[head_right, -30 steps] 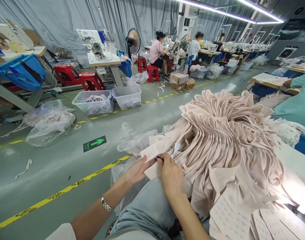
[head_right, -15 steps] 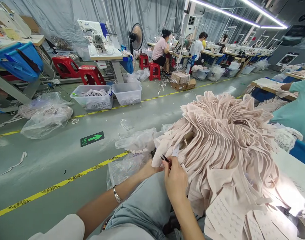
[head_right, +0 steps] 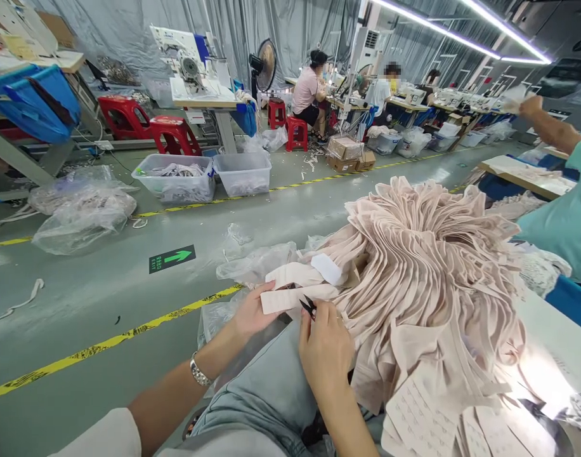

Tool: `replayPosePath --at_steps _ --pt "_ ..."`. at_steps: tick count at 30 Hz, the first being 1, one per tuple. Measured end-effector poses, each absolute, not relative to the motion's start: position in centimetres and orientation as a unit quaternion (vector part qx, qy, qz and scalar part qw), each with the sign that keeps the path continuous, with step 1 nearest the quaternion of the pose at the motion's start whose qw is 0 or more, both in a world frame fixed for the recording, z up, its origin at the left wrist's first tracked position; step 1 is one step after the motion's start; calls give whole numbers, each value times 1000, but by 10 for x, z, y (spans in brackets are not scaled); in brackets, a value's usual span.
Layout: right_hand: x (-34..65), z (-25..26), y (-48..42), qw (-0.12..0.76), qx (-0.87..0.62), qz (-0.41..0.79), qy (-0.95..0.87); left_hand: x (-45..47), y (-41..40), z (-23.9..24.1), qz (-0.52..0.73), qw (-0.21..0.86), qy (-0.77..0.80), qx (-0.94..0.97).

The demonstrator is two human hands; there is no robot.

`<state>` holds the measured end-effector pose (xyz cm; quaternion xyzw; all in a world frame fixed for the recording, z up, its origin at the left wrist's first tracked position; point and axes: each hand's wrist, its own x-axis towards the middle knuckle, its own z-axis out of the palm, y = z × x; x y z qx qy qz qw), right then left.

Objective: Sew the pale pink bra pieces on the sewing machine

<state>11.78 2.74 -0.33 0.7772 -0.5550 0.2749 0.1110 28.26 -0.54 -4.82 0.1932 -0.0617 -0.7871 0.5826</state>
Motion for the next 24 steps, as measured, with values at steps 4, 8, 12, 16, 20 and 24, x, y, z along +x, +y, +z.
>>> replayPosePath --at_steps 4,8,12,16,20,24 --pt "126 10 29 141 790 240 -546 276 0 -44 -761 607 -90 208" --pt "135 14 24 141 803 224 -534 274 2 -42 -743 618 -107 233" --pt "134 10 17 121 805 229 -534 276 5 -44 -767 589 -104 234" --pt "125 4 16 100 792 244 -550 281 11 -55 -796 533 -135 253" --pt "116 2 22 86 798 260 -537 286 15 -68 -797 432 -235 352" --pt "98 3 28 60 828 111 -547 289 7 -68 -755 456 -270 386"
